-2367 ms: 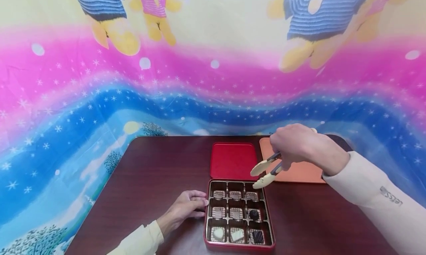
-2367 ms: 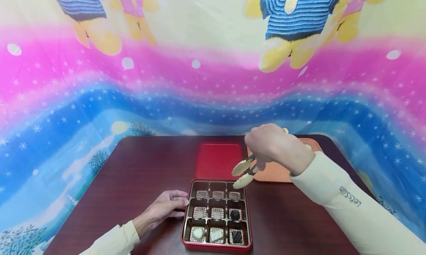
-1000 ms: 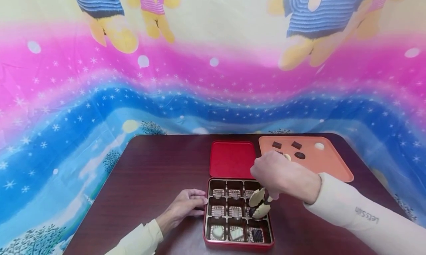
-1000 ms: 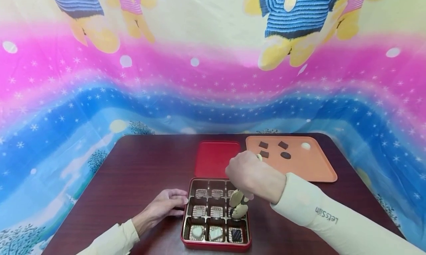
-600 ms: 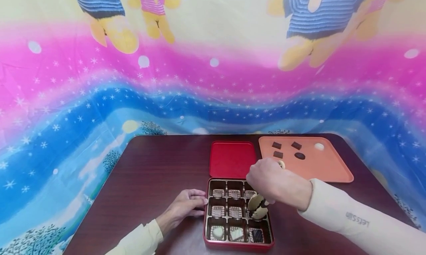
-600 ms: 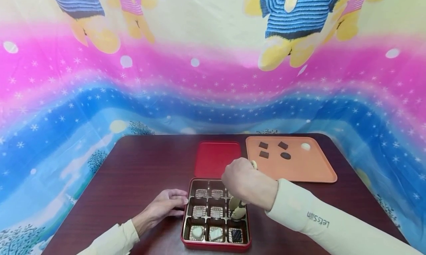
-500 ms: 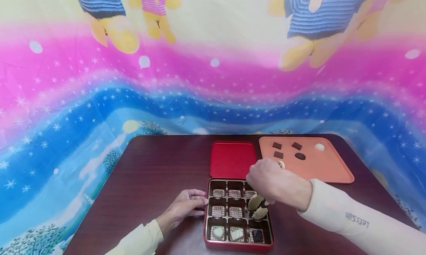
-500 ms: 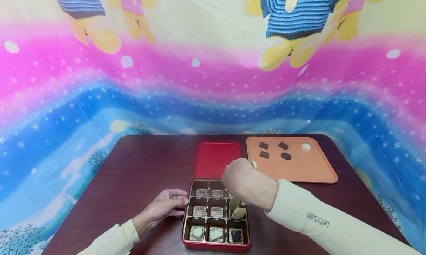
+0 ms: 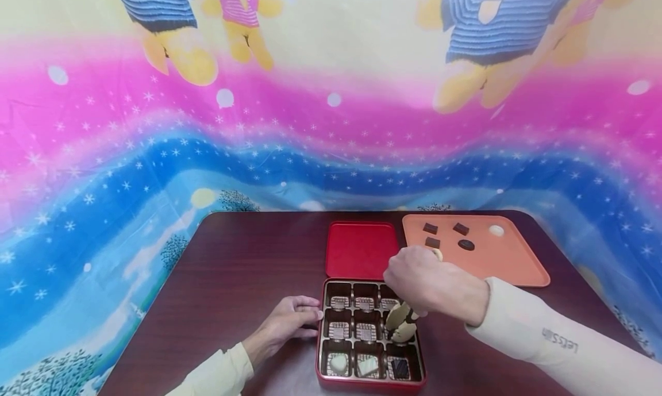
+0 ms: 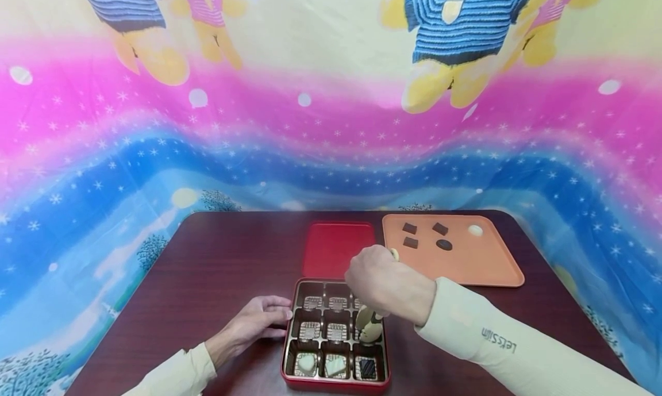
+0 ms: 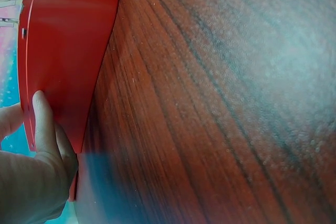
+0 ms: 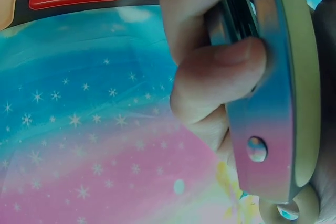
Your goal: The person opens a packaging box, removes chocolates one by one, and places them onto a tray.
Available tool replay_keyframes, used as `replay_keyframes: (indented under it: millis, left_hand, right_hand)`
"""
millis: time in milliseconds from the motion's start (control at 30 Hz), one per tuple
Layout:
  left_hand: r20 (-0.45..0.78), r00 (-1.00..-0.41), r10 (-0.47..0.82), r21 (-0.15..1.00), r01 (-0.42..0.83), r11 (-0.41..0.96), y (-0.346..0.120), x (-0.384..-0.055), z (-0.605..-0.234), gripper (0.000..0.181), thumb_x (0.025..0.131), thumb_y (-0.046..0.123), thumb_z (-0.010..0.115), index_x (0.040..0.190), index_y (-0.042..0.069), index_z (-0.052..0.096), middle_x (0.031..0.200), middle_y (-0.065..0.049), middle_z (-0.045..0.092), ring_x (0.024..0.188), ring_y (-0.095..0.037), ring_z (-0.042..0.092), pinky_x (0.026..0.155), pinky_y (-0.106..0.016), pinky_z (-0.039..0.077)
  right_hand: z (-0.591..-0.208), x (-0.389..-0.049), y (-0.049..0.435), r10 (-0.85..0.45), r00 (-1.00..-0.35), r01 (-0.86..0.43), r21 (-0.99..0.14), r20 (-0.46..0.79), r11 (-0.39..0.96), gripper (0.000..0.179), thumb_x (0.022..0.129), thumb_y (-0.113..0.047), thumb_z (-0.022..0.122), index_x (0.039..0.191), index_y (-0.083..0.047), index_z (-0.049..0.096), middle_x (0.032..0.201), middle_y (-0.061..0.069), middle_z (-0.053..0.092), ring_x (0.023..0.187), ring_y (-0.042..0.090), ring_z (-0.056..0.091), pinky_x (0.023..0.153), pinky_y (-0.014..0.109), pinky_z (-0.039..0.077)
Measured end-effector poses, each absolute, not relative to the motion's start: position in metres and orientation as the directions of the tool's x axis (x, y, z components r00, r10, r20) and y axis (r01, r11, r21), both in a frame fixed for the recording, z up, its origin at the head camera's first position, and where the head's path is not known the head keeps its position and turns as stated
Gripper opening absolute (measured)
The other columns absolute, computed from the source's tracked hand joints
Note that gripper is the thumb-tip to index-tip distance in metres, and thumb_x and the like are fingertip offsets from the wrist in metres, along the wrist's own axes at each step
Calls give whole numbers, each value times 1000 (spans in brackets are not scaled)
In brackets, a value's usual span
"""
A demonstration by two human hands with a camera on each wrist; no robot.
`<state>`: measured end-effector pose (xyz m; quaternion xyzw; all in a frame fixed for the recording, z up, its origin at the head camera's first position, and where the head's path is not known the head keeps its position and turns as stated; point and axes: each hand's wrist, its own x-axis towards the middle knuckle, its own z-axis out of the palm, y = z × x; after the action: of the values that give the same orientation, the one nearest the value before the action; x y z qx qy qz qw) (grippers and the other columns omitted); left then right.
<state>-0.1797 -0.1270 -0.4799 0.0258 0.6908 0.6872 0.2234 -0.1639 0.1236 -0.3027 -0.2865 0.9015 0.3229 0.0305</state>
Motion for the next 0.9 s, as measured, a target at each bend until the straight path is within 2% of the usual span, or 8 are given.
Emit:
replay_keyframes:
  millis: [100, 267, 467, 600, 700, 900]
  left_hand:
    - [-275, -899, 342, 960, -274, 55, -127, -179, -480, 49, 87, 6, 69, 127, -15, 50, 102, -14, 67, 87, -17, 67, 78, -35, 64]
    - [-273, -899, 343, 961, -273, 50, -127, -179, -480, 49, 87, 6, 69, 126, -15, 50, 102, -13, 66, 87, -16, 67, 78, -35, 64]
    - [-270, -900, 343, 961, -271, 48, -128, -178, -480, 49, 87, 6, 69, 127, -15, 50, 102, -13, 67, 87, -16, 67, 78, -35, 64]
    - [-275, -899, 341, 960, -275, 50, -129, -178, -481, 49, 87, 7, 69, 127, -15, 50, 104, -14, 67, 86, -17, 67, 78, -35, 64]
    - [-278, -899, 339, 960, -276, 53, -129, -177, -482, 49, 88, 7, 69, 128, -14, 50, 105, -14, 66, 86, -17, 67, 78, -35, 64]
    - [-277, -901, 335, 960, -275, 54, -130, -177, -483, 49, 88, 6, 69, 128, -14, 50, 105, -15, 66, 86, -17, 68, 78, -35, 64]
  right_hand:
    - [-300, -164, 126, -512, -823, -552, 556, -246, 621, 40, 61, -12, 80, 51, -16, 42, 56, -2, 25, 55, 15, 19, 44, 27, 15]
    - [-291, -166, 130, -509, -817, -569, 509, -269, 645, 38, 58, -19, 88, 54, -16, 51, 56, -3, 36, 56, 15, 26, 42, 27, 23]
    - [-273, -168, 138, -509, -816, -578, 399, -274, 712, 37, 54, -18, 91, 57, -21, 54, 59, -5, 49, 57, 15, 40, 43, 30, 40]
    - [-258, -171, 147, -495, -831, -556, 327, -255, 764, 35, 55, -10, 86, 57, -21, 53, 59, -6, 48, 59, 15, 43, 43, 31, 38]
    - [-247, -174, 156, -481, -840, -538, 278, -250, 796, 32, 56, -7, 81, 55, -22, 53, 58, -7, 45, 60, 14, 38, 44, 30, 31]
    - [-229, -194, 182, -487, -828, -543, 181, -276, 820, 29, 59, -7, 78, 57, -24, 56, 56, -10, 44, 58, 11, 39, 49, 25, 32]
